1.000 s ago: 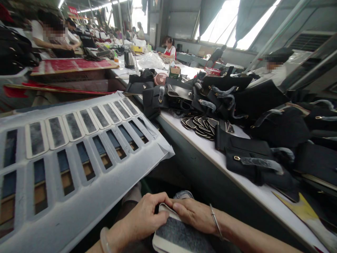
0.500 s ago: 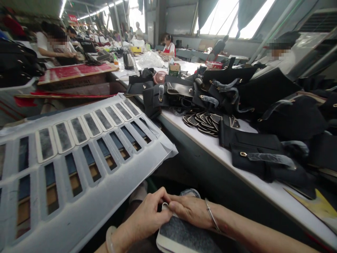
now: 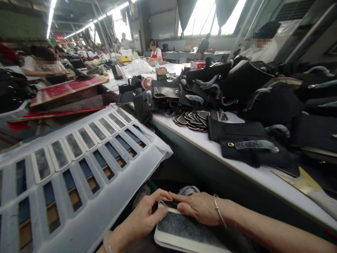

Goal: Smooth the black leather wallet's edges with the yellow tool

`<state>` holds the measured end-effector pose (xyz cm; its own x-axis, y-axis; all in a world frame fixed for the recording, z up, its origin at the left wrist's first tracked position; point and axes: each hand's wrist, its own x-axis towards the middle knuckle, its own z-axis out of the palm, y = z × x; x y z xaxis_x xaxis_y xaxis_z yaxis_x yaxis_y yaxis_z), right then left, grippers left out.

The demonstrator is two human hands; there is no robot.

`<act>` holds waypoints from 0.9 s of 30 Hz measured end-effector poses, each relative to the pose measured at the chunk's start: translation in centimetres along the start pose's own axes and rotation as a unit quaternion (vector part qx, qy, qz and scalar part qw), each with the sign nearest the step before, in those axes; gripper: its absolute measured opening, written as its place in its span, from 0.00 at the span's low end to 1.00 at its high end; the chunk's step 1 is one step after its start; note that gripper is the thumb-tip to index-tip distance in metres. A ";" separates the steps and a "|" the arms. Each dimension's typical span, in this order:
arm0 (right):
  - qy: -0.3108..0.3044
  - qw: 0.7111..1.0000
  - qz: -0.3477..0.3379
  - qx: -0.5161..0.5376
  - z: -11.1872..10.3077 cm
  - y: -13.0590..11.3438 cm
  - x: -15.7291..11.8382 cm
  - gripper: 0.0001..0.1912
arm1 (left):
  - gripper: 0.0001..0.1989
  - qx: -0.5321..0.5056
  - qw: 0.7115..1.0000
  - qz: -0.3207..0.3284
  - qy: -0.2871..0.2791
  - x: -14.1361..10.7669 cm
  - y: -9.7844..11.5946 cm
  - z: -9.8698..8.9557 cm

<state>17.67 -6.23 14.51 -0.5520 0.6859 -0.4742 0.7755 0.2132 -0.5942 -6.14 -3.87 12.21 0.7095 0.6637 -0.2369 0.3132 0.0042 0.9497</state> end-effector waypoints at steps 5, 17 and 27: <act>-0.002 0.996 0.024 0.087 -0.3 2.3 -3.4 0.26 | 0.15 0.040 0.998 -0.043 -0.030 -0.1 -0.7 -0.2; 0.078 0.935 0.031 0.346 -0.9 5.3 -6.6 0.23 | 0.18 0.065 0.997 -0.023 -0.032 1.3 1.0 -0.7; 0.490 0.513 0.238 0.663 15.0 7.9 -8.1 0.33 | 0.15 0.311 0.932 0.122 -0.138 3.0 5.9 4.1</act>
<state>23.61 -20.53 3.90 0.5264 0.5999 -0.6025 -0.4987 -0.3560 -0.7903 0.42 -4.89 16.30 0.9164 0.3696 -0.1536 0.3647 -0.6132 0.7007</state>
